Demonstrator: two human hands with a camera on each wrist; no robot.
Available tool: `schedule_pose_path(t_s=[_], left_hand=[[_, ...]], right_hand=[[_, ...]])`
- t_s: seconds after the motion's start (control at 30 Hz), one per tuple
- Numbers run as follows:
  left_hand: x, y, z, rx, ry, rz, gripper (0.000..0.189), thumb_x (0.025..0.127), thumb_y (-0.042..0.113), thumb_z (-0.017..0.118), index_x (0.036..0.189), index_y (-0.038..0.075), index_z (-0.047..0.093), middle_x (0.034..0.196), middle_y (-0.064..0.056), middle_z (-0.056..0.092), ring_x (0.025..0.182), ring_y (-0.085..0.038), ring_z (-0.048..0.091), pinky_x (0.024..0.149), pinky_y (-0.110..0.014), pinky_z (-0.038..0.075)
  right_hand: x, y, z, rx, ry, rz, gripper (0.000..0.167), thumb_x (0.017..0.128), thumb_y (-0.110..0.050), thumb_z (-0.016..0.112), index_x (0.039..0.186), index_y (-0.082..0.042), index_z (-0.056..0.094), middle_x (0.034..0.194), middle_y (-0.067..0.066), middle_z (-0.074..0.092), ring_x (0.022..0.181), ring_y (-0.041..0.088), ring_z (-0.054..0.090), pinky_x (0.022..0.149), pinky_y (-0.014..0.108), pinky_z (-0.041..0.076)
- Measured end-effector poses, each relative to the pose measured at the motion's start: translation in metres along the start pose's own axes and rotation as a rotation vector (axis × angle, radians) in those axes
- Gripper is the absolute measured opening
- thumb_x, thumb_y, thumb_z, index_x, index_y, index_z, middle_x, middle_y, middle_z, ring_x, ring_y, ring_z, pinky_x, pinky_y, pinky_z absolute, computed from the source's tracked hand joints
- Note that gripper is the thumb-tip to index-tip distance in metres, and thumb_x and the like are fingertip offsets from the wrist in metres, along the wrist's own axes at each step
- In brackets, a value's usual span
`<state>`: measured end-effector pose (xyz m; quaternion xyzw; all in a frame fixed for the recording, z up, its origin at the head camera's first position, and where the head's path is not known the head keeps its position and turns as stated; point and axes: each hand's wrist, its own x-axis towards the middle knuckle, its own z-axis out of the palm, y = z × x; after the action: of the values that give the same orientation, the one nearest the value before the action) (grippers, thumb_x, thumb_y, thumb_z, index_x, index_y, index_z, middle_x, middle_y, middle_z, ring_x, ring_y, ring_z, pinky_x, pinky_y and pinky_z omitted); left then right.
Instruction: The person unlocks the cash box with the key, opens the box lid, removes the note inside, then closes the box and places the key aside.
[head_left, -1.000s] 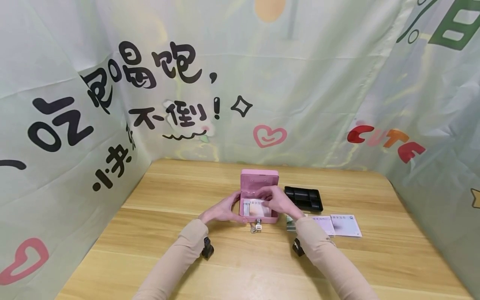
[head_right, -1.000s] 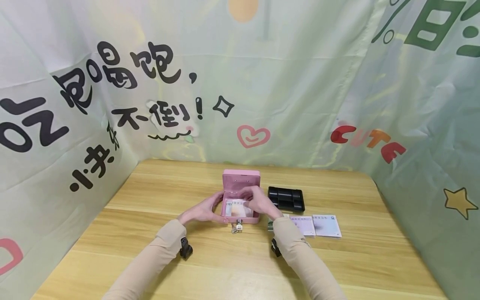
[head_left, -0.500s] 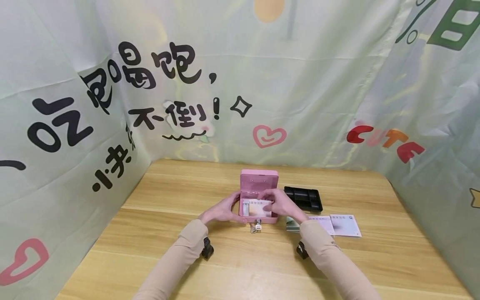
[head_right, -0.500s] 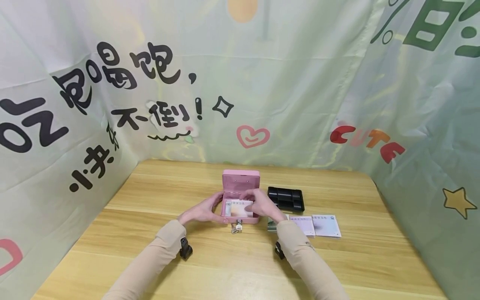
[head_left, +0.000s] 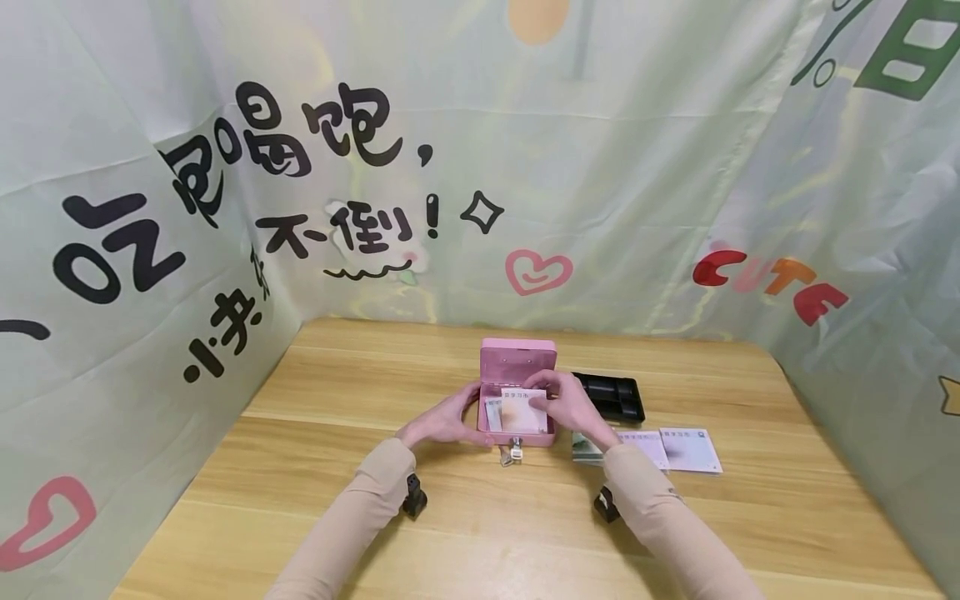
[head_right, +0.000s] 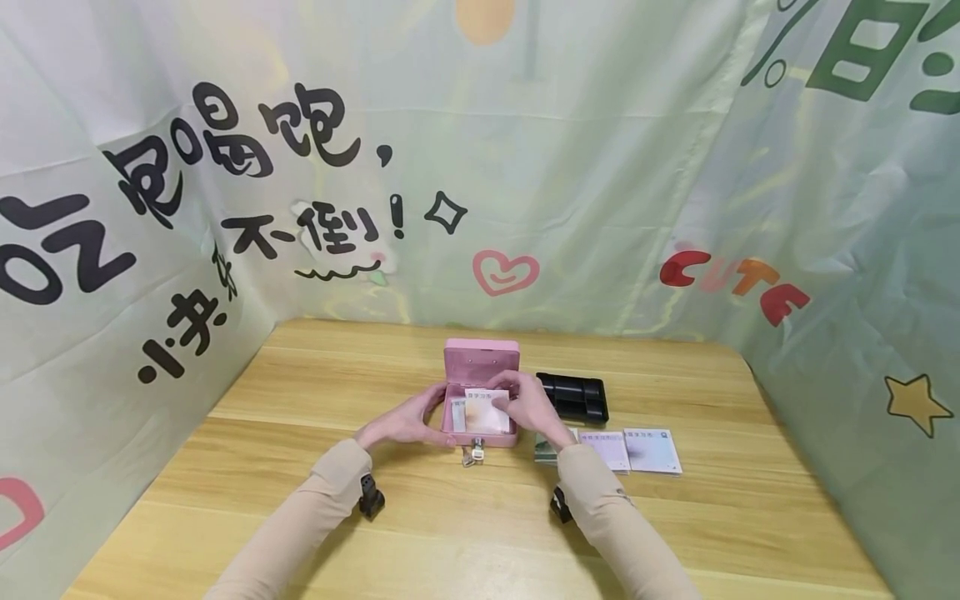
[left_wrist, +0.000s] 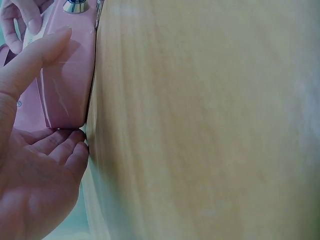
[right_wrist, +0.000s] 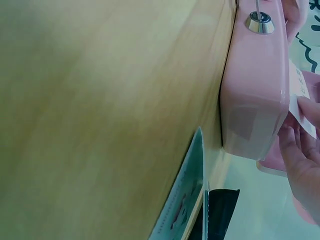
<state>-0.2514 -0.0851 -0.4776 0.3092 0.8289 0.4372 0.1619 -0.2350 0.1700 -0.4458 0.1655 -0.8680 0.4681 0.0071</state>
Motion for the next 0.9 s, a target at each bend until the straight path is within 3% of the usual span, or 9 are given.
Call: schedule_pose_path(t_s=[0.13,0.37,0.77,0.9], left_hand=[[0.0,0.0,-0.001,-0.002,0.001,0.002,0.11,0.077,0.02,0.087,0.159,0.0,0.016,0.164,-0.022,0.029,0.152,-0.037,0.03,0.128,-0.054,0.024],[-0.001,0.0,0.0,0.004,0.001,-0.009,0.111,0.078,0.02,0.086,0.159,-0.001,0.013,0.164,-0.023,0.029,0.152,-0.038,0.03,0.127,-0.057,0.024],[-0.001,0.002,-0.002,0.002,0.002,-0.033,0.112,0.078,0.022,0.087,0.16,0.0,0.013,0.165,-0.022,0.026,0.153,-0.037,0.028,0.128,-0.054,0.023],[-0.001,0.003,-0.002,-0.002,-0.003,-0.025,0.111,0.078,0.021,0.086,0.159,0.0,0.014,0.165,-0.022,0.026,0.153,-0.037,0.027,0.128,-0.054,0.023]], right_hand=[[-0.001,-0.002,0.0,0.059,0.062,0.04,0.02,0.087,0.004,0.07,0.107,0.001,0.07,0.109,0.021,0.073,0.093,0.026,0.072,0.07,0.018,0.055],[-0.003,-0.005,0.0,0.144,0.143,0.103,0.02,0.087,0.001,0.072,0.107,0.003,0.07,0.103,0.022,0.074,0.078,0.01,0.065,0.067,0.016,0.053],[-0.018,-0.005,-0.017,0.294,0.154,0.175,0.035,0.089,-0.009,0.075,0.119,0.004,0.067,0.11,0.022,0.072,0.082,0.006,0.067,0.078,0.03,0.064],[-0.025,-0.002,-0.026,0.319,0.162,0.191,0.039,0.089,-0.013,0.076,0.122,0.004,0.066,0.11,0.017,0.074,0.085,0.002,0.069,0.082,0.029,0.064]])
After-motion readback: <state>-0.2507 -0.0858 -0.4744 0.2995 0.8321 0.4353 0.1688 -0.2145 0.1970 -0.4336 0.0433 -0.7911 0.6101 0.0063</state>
